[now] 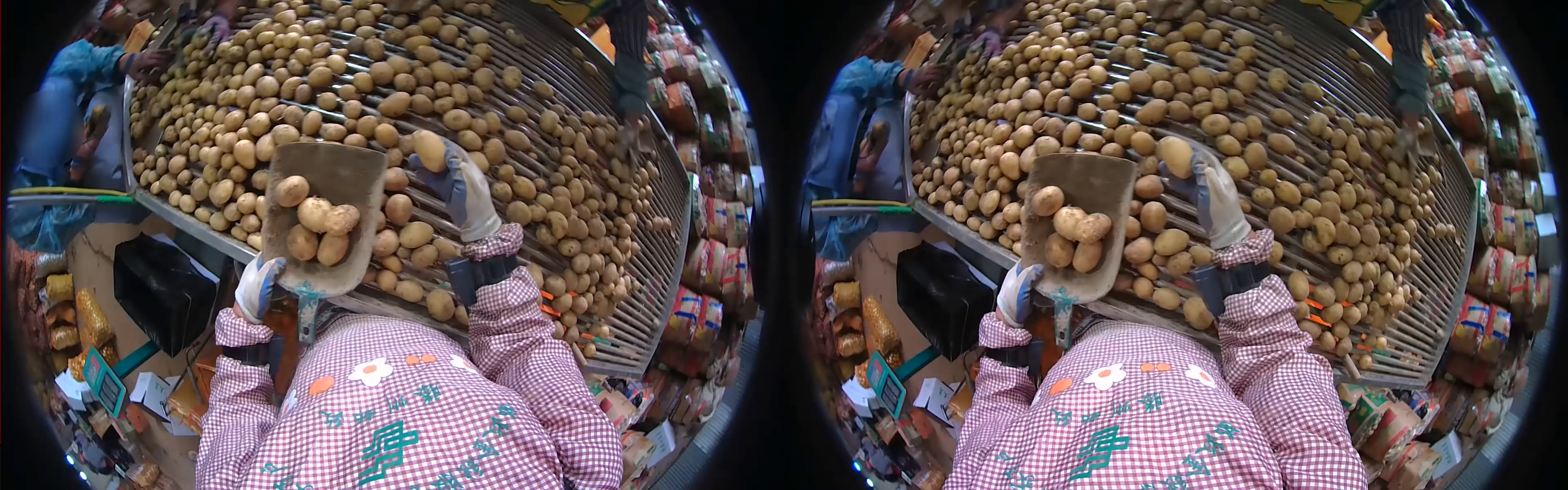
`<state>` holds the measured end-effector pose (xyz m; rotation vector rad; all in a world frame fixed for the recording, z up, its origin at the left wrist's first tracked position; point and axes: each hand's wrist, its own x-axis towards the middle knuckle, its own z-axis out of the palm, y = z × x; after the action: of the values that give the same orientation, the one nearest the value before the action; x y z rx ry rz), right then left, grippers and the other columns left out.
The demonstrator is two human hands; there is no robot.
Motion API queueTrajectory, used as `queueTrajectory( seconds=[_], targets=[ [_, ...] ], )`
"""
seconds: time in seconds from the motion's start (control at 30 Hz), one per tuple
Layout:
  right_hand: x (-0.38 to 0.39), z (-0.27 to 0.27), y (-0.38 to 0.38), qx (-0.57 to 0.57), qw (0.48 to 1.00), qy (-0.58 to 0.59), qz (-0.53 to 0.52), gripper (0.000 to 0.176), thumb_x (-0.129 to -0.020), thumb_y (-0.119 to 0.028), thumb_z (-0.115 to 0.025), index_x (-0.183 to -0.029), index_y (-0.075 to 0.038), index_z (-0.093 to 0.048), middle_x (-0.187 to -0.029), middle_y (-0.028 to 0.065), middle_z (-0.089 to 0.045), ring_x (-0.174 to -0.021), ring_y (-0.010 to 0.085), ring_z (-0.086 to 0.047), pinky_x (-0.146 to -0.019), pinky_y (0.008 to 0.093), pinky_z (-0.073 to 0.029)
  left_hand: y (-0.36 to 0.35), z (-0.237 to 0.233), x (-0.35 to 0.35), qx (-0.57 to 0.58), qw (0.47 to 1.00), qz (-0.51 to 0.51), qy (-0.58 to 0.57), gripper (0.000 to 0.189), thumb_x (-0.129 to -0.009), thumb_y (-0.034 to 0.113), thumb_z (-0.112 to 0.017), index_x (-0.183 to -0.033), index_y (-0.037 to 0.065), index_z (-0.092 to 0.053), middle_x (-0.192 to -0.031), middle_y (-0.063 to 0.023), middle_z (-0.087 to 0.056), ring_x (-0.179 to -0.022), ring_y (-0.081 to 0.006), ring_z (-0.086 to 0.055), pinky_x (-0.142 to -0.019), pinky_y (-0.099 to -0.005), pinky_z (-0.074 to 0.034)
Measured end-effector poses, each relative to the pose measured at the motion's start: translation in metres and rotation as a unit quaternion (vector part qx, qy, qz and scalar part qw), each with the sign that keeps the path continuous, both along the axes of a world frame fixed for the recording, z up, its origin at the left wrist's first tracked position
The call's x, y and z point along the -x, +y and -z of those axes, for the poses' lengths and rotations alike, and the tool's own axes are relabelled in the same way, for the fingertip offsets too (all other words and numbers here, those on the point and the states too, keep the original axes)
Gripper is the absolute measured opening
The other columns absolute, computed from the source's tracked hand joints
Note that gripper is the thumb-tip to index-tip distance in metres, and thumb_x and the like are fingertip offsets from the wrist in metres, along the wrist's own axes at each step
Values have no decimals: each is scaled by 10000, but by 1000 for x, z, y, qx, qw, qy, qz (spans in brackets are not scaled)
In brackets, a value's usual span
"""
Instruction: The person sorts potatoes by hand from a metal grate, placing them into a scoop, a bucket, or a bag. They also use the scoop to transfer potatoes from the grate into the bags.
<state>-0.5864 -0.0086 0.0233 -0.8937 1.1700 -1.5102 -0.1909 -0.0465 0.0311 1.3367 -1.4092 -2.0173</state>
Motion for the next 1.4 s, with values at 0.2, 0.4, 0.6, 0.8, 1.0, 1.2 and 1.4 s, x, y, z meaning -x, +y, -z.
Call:
queueTrajectory(
  seconds=[0.2,0.4,0.6,0.8,1.0,1.2,1.4],
  targets=[
    [0,27,50,-35,975,-208,68,473,-1081,-301,-516,-1418,30,-496,-1344,130,-620,-1146,202,-649,-969,323,-540,26,14,10,28,997,-63,32,403,-1029,241,-506,-1309,-41,-570,-1167,-145,-685,-1024,-225,-664,-914,-352,-524],
    [39,6,125,-24,856,497,143,482,-962,-218,-610,-1384,3,-539,-1324,255,-606,-1226,376,-597,-1056,449,-460,59,-8,26,-12,997,-39,63,492,-1019,259,-527,-1409,-35,-465,-1297,-179,-612,-1128,-278,-652,-948,-405,-547],
    [144,22,208,-363,651,628,225,752,-964,-505,-538,-1568,-102,-343,-1613,219,-317,-1500,427,-250,-1215,601,-137,85,-18,23,-56,997,-14,44,513,-1021,251,-541,-1445,-24,-452,-1333,-143,-607,-1161,-259,-627,-1012,-377,-493],
    [103,75,169,-319,670,623,248,863,-965,-572,-478,-1636,-130,-163,-1701,195,-88,-1550,446,-118,-1173,726,-3,96,-18,36,-46,998,-4,38,474,-1024,256,-540,-1400,-28,-488,-1312,-148,-616,-1140,-261,-635,-982,-371,-509],
    [31,16,130,-189,797,572,-31,657,-984,-334,-500,-1589,-173,-301,-1674,225,-161,-1515,464,-231,-1177,684,-176,115,-26,57,-41,997,-39,56,479,-1019,213,-542,-1421,-36,-465,-1348,-158,-596,-1210,-258,-602,-1059,-399,-467],
    [80,-6,214,-129,773,588,203,488,-779,-112,-672,-1259,-103,-582,-1351,253,-530,-1245,422,-545,-1028,624,-417,127,-11,44,-26,998,-43,35,459,-1037,235,-544,-1401,-34,-466,-1339,-175,-594,-1199,-285,-611,-1026,-407,-496],
    [209,39,290,-402,588,613,341,689,-997,-449,-492,-1543,-49,-359,-1593,221,-359,-1494,421,-280,-1198,620,-190,137,-6,39,-92,987,-109,68,469,-1044,215,-533,-1433,-28,-432,-1360,-168,-577,-1221,-269,-608,-1047,-401,-493]
  ],
)
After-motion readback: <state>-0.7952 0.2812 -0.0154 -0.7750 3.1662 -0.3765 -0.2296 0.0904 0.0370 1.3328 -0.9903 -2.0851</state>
